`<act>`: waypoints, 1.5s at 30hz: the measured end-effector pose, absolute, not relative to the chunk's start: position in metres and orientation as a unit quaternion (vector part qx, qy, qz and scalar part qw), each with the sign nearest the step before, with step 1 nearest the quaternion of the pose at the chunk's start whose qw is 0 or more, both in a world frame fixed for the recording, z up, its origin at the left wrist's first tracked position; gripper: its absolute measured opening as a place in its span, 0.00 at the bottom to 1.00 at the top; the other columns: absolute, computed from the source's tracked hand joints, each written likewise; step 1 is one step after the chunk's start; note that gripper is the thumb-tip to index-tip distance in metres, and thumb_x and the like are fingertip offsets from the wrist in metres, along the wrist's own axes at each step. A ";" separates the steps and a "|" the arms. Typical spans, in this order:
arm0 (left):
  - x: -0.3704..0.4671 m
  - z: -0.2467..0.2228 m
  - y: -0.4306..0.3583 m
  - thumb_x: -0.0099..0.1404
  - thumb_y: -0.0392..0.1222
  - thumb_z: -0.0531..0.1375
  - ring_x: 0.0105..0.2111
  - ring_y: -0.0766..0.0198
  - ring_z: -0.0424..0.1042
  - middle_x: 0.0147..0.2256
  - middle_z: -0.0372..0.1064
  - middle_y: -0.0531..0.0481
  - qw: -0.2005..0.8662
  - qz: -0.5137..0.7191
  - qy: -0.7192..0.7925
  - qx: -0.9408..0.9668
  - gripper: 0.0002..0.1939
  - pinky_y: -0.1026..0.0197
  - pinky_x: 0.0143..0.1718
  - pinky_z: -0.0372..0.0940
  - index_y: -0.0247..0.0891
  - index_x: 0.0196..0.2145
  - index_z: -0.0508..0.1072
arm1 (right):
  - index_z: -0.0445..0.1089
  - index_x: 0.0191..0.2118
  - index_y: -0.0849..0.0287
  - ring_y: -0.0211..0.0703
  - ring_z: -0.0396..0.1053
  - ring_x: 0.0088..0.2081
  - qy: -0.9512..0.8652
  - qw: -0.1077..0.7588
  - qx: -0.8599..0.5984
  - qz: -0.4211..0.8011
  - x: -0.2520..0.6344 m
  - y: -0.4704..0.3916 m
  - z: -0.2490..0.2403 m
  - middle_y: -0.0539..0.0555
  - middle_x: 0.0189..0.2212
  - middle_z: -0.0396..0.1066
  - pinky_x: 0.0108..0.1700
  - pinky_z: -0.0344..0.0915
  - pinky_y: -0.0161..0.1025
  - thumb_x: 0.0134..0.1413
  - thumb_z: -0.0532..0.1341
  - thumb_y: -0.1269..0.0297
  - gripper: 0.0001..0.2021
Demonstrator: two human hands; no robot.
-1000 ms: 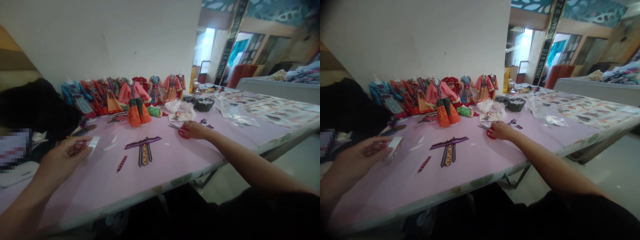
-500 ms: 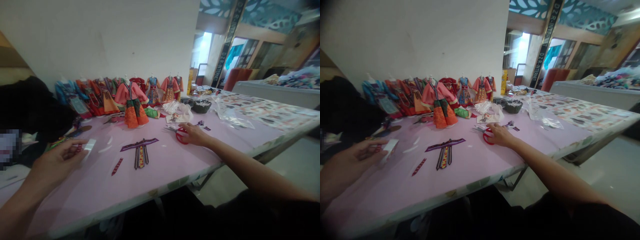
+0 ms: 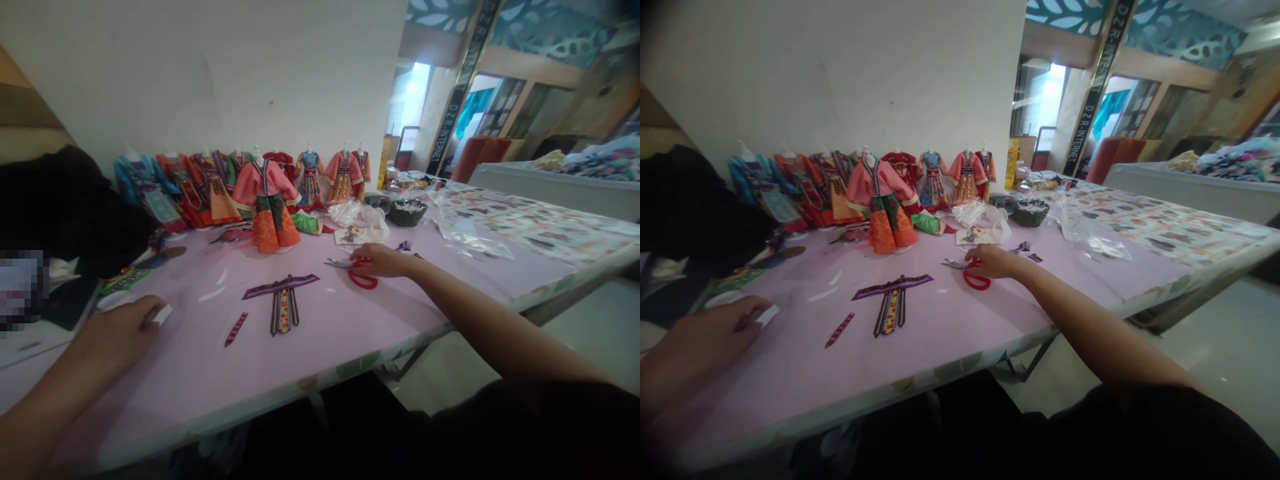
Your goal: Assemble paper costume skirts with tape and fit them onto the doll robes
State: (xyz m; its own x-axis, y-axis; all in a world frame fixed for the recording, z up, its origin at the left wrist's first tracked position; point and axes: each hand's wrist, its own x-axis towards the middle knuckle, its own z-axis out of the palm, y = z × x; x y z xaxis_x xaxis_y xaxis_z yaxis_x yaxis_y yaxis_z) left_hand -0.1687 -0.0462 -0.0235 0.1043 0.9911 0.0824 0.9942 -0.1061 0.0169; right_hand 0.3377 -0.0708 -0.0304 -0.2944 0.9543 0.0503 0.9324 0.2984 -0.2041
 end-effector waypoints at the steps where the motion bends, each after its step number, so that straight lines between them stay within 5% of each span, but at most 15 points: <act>1: -0.171 -0.026 -0.045 0.53 0.45 0.52 0.45 0.42 0.77 0.46 0.79 0.38 0.025 -0.035 -0.668 -0.743 0.26 0.52 0.45 0.67 0.37 0.48 0.76 | 0.76 0.52 0.60 0.48 0.74 0.44 -0.794 0.087 -0.597 0.071 0.335 -0.063 -0.029 0.61 0.46 0.77 0.47 0.66 0.38 0.61 0.62 0.64 0.15; 12: -0.168 -0.020 -0.050 0.58 0.47 0.50 0.45 0.44 0.77 0.45 0.79 0.38 0.013 -0.037 -0.699 -0.714 0.22 0.54 0.41 0.66 0.38 0.46 0.74 | 0.79 0.40 0.63 0.41 0.74 0.39 -0.756 0.137 -0.629 0.116 0.302 -0.023 -0.039 0.57 0.39 0.80 0.41 0.65 0.33 0.59 0.62 0.73 0.08; 45: -0.172 -0.023 -0.045 0.69 0.45 0.48 0.49 0.46 0.76 0.52 0.76 0.40 0.021 -0.018 -0.724 -0.690 0.21 0.55 0.42 0.65 0.37 0.51 0.74 | 0.81 0.39 0.66 0.40 0.74 0.35 -0.715 0.149 -0.665 0.157 0.296 -0.015 -0.042 0.58 0.37 0.81 0.36 0.65 0.31 0.56 0.62 0.74 0.09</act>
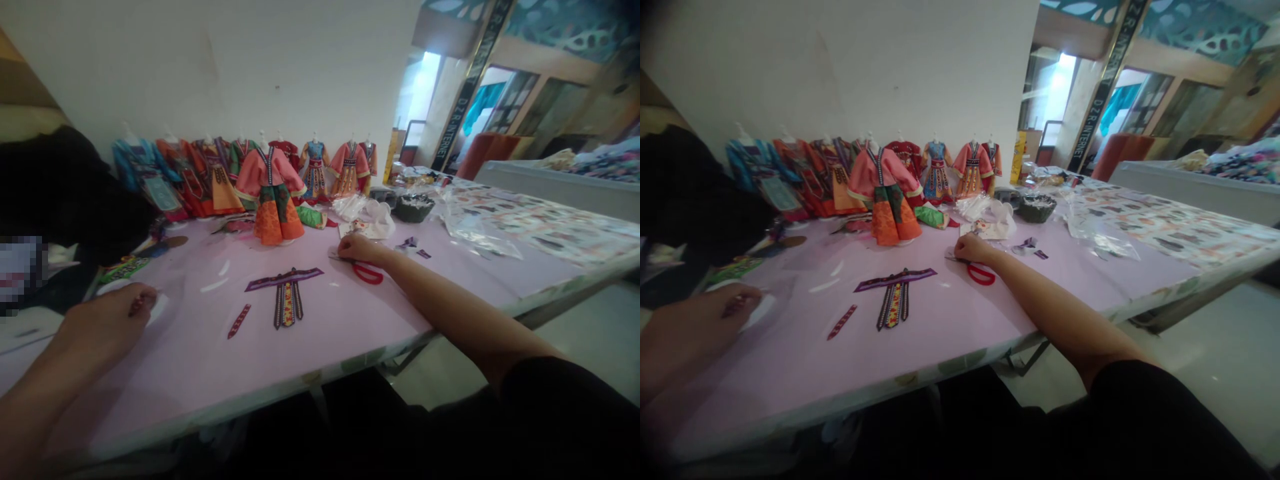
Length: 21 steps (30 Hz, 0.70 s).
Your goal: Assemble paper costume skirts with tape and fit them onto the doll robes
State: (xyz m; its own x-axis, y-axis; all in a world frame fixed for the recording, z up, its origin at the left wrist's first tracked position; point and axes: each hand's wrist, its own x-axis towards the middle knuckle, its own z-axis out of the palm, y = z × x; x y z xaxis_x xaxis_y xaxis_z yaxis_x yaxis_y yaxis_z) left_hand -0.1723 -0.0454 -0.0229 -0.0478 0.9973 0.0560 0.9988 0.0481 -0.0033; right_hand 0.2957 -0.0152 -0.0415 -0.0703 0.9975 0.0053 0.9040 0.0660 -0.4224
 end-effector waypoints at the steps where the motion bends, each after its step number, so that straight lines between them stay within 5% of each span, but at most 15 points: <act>1: -0.173 -0.023 -0.045 0.69 0.46 0.48 0.48 0.45 0.76 0.52 0.77 0.39 0.022 -0.026 -0.721 -0.692 0.21 0.54 0.42 0.65 0.37 0.50 0.74 | 0.81 0.39 0.66 0.40 0.74 0.35 -0.715 0.148 -0.666 0.154 0.296 -0.015 -0.041 0.58 0.37 0.81 0.36 0.65 0.31 0.57 0.62 0.74 0.09; 14: -0.189 -0.039 -0.033 0.68 0.49 0.49 0.44 0.46 0.76 0.49 0.79 0.43 0.055 -0.050 -0.705 -0.706 0.22 0.54 0.40 0.66 0.39 0.49 0.76 | 0.80 0.33 0.64 0.47 0.75 0.39 -0.718 0.123 -0.680 0.086 0.282 -0.010 -0.042 0.61 0.36 0.80 0.38 0.63 0.35 0.53 0.65 0.73 0.05; 21: -0.197 -0.044 -0.030 0.68 0.49 0.48 0.45 0.46 0.76 0.49 0.78 0.44 0.055 -0.038 -0.710 -0.701 0.22 0.55 0.39 0.65 0.39 0.49 0.76 | 0.79 0.35 0.64 0.40 0.74 0.33 -0.708 0.157 -0.681 0.099 0.290 -0.012 -0.037 0.57 0.33 0.80 0.33 0.63 0.31 0.56 0.62 0.71 0.07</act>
